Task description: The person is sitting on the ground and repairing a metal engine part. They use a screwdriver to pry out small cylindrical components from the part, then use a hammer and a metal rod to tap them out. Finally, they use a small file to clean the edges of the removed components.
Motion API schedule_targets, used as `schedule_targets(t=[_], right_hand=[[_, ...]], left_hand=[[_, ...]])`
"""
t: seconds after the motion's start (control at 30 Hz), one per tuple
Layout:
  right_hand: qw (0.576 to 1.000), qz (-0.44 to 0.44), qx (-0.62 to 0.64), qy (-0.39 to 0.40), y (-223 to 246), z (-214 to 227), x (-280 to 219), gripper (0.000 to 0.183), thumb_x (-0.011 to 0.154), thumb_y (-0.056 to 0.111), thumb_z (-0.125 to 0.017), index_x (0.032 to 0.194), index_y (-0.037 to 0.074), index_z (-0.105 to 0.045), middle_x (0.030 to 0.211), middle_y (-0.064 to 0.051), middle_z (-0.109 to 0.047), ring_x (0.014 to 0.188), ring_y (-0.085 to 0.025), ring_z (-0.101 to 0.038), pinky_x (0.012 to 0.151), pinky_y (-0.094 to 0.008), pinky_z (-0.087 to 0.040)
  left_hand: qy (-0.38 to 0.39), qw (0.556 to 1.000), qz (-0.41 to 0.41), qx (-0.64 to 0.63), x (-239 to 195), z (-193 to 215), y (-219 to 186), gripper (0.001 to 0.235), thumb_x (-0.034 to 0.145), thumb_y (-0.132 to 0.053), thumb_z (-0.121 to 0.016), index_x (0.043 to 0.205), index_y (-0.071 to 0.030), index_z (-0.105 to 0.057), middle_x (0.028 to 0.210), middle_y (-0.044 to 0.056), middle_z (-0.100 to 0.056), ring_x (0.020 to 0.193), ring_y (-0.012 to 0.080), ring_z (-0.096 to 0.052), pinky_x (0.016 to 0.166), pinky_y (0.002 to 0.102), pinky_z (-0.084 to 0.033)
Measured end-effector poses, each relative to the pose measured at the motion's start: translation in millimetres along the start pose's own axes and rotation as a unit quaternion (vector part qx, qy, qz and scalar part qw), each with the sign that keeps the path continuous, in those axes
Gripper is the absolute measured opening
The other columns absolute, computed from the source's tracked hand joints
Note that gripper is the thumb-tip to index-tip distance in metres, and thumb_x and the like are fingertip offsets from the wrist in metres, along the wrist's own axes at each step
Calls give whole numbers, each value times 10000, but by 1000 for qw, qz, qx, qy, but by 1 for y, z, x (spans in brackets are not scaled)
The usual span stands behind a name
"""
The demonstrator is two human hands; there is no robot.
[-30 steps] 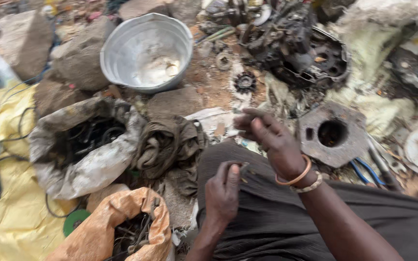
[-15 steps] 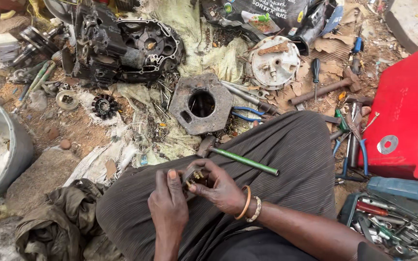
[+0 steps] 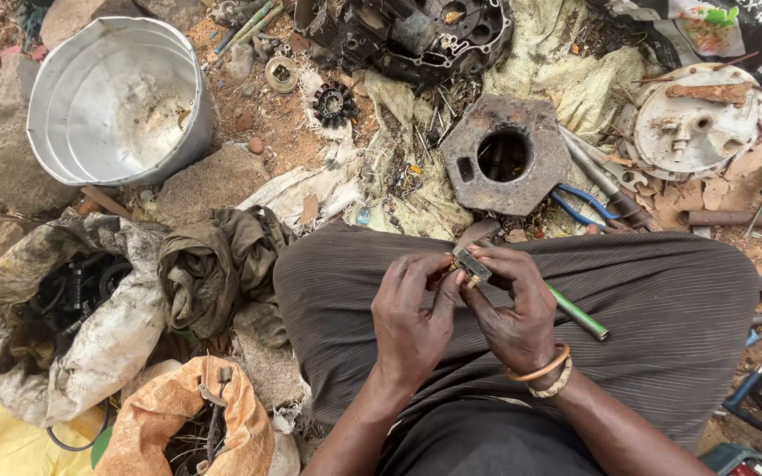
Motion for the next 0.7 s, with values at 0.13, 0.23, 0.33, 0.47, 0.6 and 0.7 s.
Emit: schedule_targets(t=[0.13,0.23,0.33,0.47,0.6,0.7], right_hand=[[999,19,14,-21,4,1,-2,422,848,34,-840,1148,40,-542,1324,-167,-658,1211,-260,-698,967,-322,-614],[1000,28,-6,-13,6,-3,-6,425,846,16,-838,1137,43,-530,1304,-184,-689,1298,-321,-659,1001,-374,-595],[999,43,-1,-30,6,-8,-7,410,872,17,-832,1143,48,-525,1289,-191,-697,1285,-322,-674,970,-364,-621],[996,87,-28,-23,5,-7,-9,411,875,38,-832,1145,34,-521,1294,-201,-688,1258,-328,-682,969,-361,-612],[999,35,-3,-11,-1,-6,-8,400,865,55,-840,1116,37,-530,1295,-211,-693,1224,-311,-704,953,-341,-633],[999,36,-10,-8,-1,-9,-8,406,852,63,-854,1096,41,-531,1278,-208,-701,1220,-309,-708,960,-347,-626]], left_hand=[[-22,992,-98,74,-4,0,1,177,972,-66,-738,1123,-9,-666,1051,121,-697,949,267,-694,804,368,-580],[-11,992,-98,83,-6,0,6,168,970,-41,-715,1123,8,-667,1043,129,-697,943,292,-686,812,390,-570],[-2,995,-78,67,-5,2,8,172,949,-21,-688,1116,17,-671,1020,138,-696,929,298,-679,795,391,-562],[38,998,19,38,-6,4,12,61,995,-38,-709,1044,-14,-682,899,122,-668,843,288,-651,737,402,-525],[55,996,31,-69,-5,6,16,179,992,-121,-689,1119,-12,-626,958,109,-648,864,252,-657,736,372,-549],[20,995,-6,-98,-8,8,19,140,1046,-132,-632,1122,-20,-594,1024,107,-645,933,251,-666,787,373,-560]])
Point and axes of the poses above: each hand's wrist, its own x-axis towards the middle knuckle, its own z-axis out of the back of the hand, y = z × x, the point moved 2 cm from there along x, towards the middle knuckle
